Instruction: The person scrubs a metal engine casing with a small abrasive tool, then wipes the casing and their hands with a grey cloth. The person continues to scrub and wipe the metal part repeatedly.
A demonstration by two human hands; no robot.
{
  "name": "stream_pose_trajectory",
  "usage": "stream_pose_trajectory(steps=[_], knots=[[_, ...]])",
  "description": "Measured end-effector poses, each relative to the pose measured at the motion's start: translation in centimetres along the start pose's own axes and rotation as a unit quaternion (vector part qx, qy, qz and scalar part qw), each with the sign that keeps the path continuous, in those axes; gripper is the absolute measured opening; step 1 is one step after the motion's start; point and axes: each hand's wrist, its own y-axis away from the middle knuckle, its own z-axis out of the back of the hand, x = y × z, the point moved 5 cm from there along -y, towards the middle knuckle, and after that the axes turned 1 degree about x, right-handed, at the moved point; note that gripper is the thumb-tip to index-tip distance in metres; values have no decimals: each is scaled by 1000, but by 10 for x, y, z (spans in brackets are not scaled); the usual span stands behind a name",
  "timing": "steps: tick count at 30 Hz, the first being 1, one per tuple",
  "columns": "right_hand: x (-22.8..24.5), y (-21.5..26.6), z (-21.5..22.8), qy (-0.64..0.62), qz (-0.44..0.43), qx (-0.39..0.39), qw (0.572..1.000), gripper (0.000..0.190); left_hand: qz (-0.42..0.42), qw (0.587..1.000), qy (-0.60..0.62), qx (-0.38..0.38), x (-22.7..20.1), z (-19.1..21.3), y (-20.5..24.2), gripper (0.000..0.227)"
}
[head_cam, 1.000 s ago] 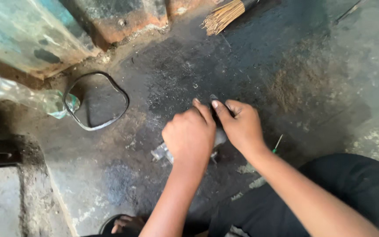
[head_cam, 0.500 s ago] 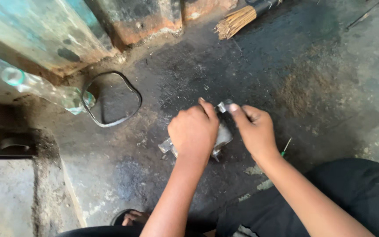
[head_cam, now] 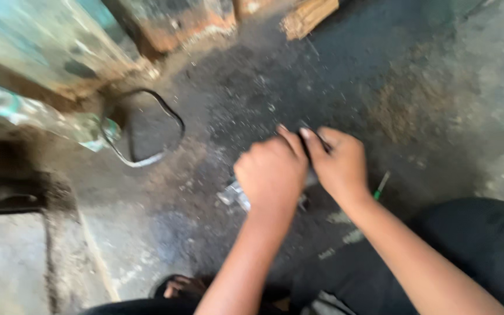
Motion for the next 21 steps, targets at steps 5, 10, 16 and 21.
stream_pose_trajectory(steps=[5,10,16,21], knots=[[2,4,-8,12,-13,15,1000,49,56,998,19,1,21,6,-11,54],[9,-7,-7,39,7,3,999,47,11,999,38,34,11,1,-9,53],[11,-3,-5,59,11,6,998,48,17,1000,24,9,17,6,-18,52],[8,-1,-7,39,22,16,999,51,19,999,34,6,20,3,-13,53]])
